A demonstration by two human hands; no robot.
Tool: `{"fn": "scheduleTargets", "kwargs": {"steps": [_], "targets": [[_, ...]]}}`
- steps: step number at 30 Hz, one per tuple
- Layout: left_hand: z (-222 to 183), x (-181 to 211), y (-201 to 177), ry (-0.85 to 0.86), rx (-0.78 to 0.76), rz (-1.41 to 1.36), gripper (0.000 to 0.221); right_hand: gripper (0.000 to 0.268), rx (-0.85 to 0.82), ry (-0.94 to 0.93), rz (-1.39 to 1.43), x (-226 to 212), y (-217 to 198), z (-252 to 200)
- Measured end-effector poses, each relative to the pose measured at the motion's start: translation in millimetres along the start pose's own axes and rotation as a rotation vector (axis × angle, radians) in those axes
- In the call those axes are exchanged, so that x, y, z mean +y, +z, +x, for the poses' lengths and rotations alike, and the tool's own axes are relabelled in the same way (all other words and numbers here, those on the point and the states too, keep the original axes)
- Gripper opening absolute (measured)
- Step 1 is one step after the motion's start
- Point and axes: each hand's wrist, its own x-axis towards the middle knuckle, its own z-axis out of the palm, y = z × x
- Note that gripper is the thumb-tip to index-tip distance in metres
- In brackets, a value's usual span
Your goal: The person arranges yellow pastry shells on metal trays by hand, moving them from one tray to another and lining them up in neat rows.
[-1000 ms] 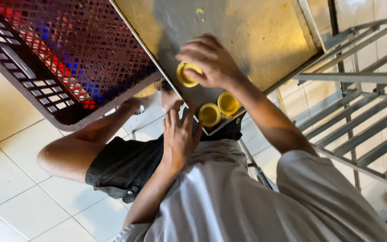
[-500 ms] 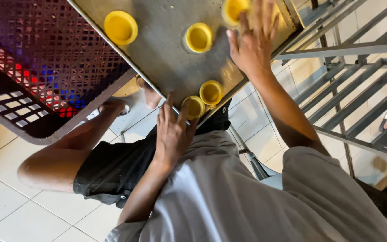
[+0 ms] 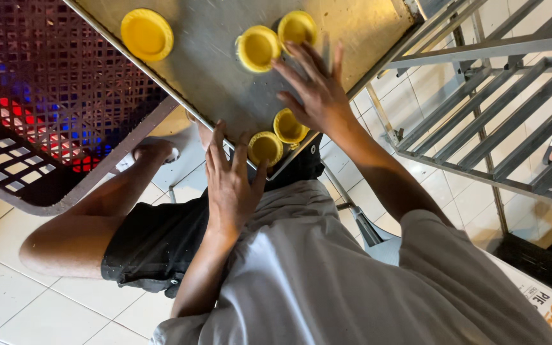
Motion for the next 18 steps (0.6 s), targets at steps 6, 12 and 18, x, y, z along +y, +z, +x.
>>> {"fn": "scheduleTargets", "kwargs": {"steps": [6, 12, 18], "targets": [[18.8, -25.7, 1.9, 0.030, 0.067, 0.026, 0.048, 0.049, 0.017, 0.210, 0.022, -5.4, -15.9, -11.3], [83.5, -65.5, 3.9, -0.067, 0.098, 0.308, 0.069, 0.054, 0.056, 0.092, 0.047, -7.8, 4.4, -13.0], [112.5, -80.6, 18.6, -0.153, 0.004, 0.509, 0.091, 0.033, 0.013, 0.070, 0.070, 6.5, -53.3, -55.7]]}}
